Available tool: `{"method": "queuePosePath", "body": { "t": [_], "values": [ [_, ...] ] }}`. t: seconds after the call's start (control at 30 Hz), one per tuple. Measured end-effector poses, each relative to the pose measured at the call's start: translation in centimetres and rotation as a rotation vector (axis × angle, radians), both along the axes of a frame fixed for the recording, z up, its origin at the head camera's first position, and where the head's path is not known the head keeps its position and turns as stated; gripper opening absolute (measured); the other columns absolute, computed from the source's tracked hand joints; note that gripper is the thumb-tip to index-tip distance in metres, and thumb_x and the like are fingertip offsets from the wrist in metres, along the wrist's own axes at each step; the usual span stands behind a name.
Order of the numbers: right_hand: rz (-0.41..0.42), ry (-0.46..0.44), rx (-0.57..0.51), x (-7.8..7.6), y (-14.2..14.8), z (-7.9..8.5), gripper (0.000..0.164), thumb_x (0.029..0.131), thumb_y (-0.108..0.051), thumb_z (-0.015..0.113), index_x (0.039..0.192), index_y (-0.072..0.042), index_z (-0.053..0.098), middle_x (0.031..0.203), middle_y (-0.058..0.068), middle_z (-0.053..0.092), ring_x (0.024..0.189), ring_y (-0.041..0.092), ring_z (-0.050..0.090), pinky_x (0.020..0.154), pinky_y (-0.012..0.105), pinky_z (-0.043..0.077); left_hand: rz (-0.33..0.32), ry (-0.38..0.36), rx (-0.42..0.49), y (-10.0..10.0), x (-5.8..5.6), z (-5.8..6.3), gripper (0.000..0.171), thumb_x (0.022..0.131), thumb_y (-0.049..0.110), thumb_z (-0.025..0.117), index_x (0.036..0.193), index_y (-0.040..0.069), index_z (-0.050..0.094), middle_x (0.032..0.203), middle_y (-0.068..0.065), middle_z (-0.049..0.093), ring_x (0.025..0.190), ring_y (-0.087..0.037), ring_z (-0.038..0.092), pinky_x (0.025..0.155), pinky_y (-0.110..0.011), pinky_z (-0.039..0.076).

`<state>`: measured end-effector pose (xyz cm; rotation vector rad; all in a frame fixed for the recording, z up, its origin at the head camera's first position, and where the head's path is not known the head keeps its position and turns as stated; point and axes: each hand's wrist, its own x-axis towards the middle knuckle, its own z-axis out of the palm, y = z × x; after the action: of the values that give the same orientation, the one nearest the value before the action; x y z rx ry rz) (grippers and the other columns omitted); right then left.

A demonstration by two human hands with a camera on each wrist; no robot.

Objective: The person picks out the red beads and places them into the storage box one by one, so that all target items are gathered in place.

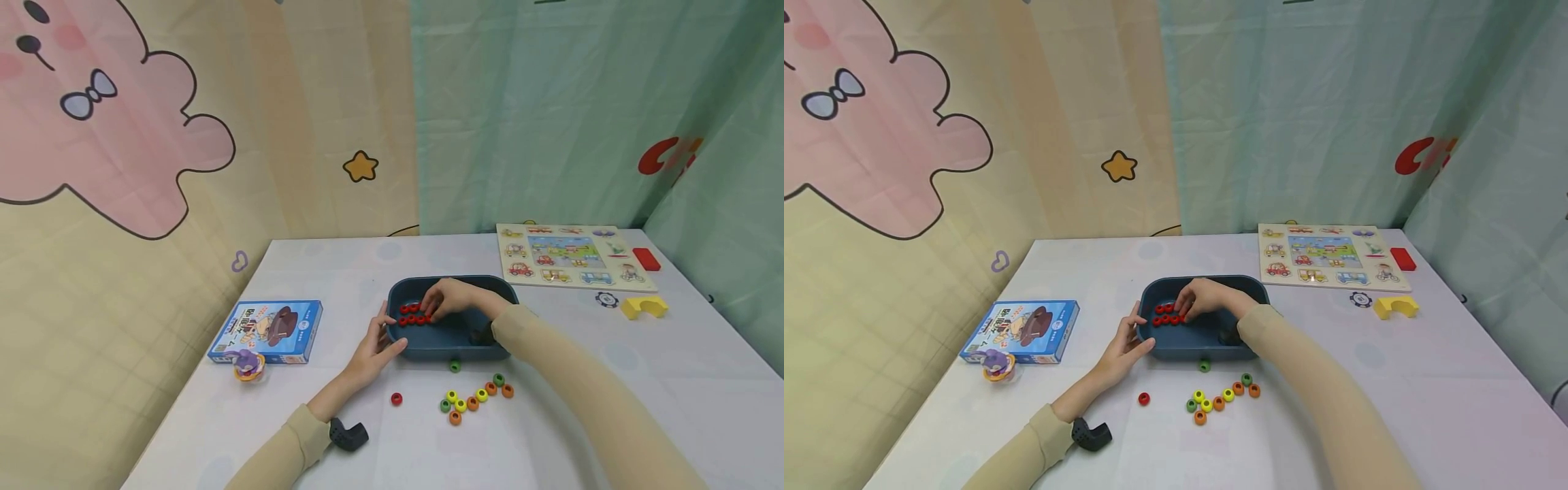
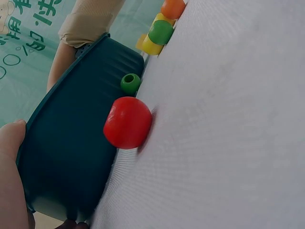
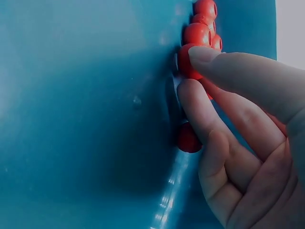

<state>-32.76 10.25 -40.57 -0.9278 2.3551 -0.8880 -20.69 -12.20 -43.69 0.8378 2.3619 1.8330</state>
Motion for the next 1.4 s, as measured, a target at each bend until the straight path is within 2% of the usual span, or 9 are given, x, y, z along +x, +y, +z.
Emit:
{"method": "queuePosePath", "body": {
  "t": [0.23,0.47,0.63,0.8,0.93,1.07,1.17,1.27,1.4],
  "values": [
    [-0.005,0.009,0.001,0.1,0.3,0.5,0.027,0.076,-0.006,0.069,0.103,-0.005,0.064,0.094,0.004,0.066,0.084,0.012,0.062,0.073,0.027,0.050,-0.001,-0.007,-0.005,0.0,0.0,0.0,0.043,0.091,0.015,0.051,0.121,-0.007,0.028,0.148,-0.014,0.000,0.128,-0.039,0.020,0.099,-0.047,0.028],
    [-0.008,0.082,-0.039,1.3,1.1,4.2,0.037,0.077,-0.010,0.068,0.113,-0.002,0.059,0.101,0.008,0.065,0.087,0.013,0.062,0.073,0.029,0.051,-0.004,-0.010,-0.011,0.0,0.1,0.2,0.043,0.091,0.014,0.050,0.121,-0.007,0.027,0.148,-0.013,-0.001,0.129,-0.038,0.020,0.100,-0.046,0.027],
    [0.030,0.200,-0.156,3.2,1.6,6.7,0.038,0.079,-0.020,0.068,0.114,-0.010,0.059,0.102,0.001,0.065,0.085,0.009,0.061,0.072,0.026,0.050,0.010,-0.002,-0.023,0.1,0.1,0.2,0.042,0.091,0.013,0.051,0.120,-0.006,0.028,0.148,-0.014,0.000,0.129,-0.036,0.021,0.100,-0.046,0.027],
    [0.102,0.218,-0.267,6.7,1.3,7.8,0.034,0.080,-0.024,0.067,0.112,-0.013,0.060,0.100,-0.001,0.064,0.079,0.009,0.060,0.067,0.028,0.051,0.017,-0.005,-0.032,0.1,0.2,0.2,0.042,0.091,0.014,0.051,0.120,-0.005,0.028,0.148,-0.013,0.000,0.129,-0.033,0.022,0.100,-0.044,0.028],
    [0.202,0.208,-0.330,9.4,0.4,6.9,0.029,0.082,-0.022,0.065,0.108,-0.011,0.062,0.097,-0.003,0.063,0.078,0.008,0.059,0.063,0.028,0.050,0.002,0.035,-0.020,0.0,0.2,0.1,0.039,0.091,0.011,0.050,0.118,-0.005,0.028,0.147,-0.018,0.000,0.128,-0.038,0.023,0.099,-0.046,0.029],
    [0.296,0.180,-0.367,11.3,-0.8,4.9,0.026,0.083,-0.022,0.064,0.107,-0.013,0.062,0.098,-0.008,0.063,0.078,0.005,0.059,0.064,0.026,0.050,-0.004,0.096,-0.015,0.0,0.1,-0.1,0.036,0.091,0.007,0.050,0.116,-0.007,0.028,0.145,-0.023,0.000,0.126,-0.043,0.023,0.097,-0.049,0.030],
    [0.311,0.140,-0.361,12.0,-1.7,3.3,0.026,0.083,-0.024,0.064,0.106,-0.014,0.062,0.096,-0.010,0.062,0.077,0.003,0.059,0.065,0.023,0.049,-0.006,0.114,-0.006,0.0,0.0,-0.2,0.036,0.090,0.005,0.050,0.116,-0.008,0.028,0.145,-0.025,0.000,0.125,-0.045,0.023,0.096,-0.051,0.030],
    [0.310,0.081,-0.344,12.4,-2.4,1.8,0.025,0.082,-0.022,0.065,0.105,-0.012,0.062,0.096,-0.006,0.063,0.076,0.003,0.058,0.064,0.022,0.049,-0.008,0.102,0.005,0.0,0.1,-0.2,0.035,0.090,0.005,0.050,0.116,-0.007,0.029,0.145,-0.024,0.000,0.125,-0.046,0.022,0.096,-0.052,0.029],
    [0.305,0.055,-0.305,12.7,-3.2,0.0,0.024,0.082,-0.015,0.065,0.105,-0.009,0.062,0.097,-0.001,0.064,0.075,0.001,0.059,0.061,0.021,0.049,-0.007,0.079,0.012,0.1,0.1,-0.3,0.033,0.090,0.005,0.051,0.115,-0.002,0.030,0.146,-0.022,0.000,0.125,-0.046,0.022,0.096,-0.053,0.028]
  ]
}}
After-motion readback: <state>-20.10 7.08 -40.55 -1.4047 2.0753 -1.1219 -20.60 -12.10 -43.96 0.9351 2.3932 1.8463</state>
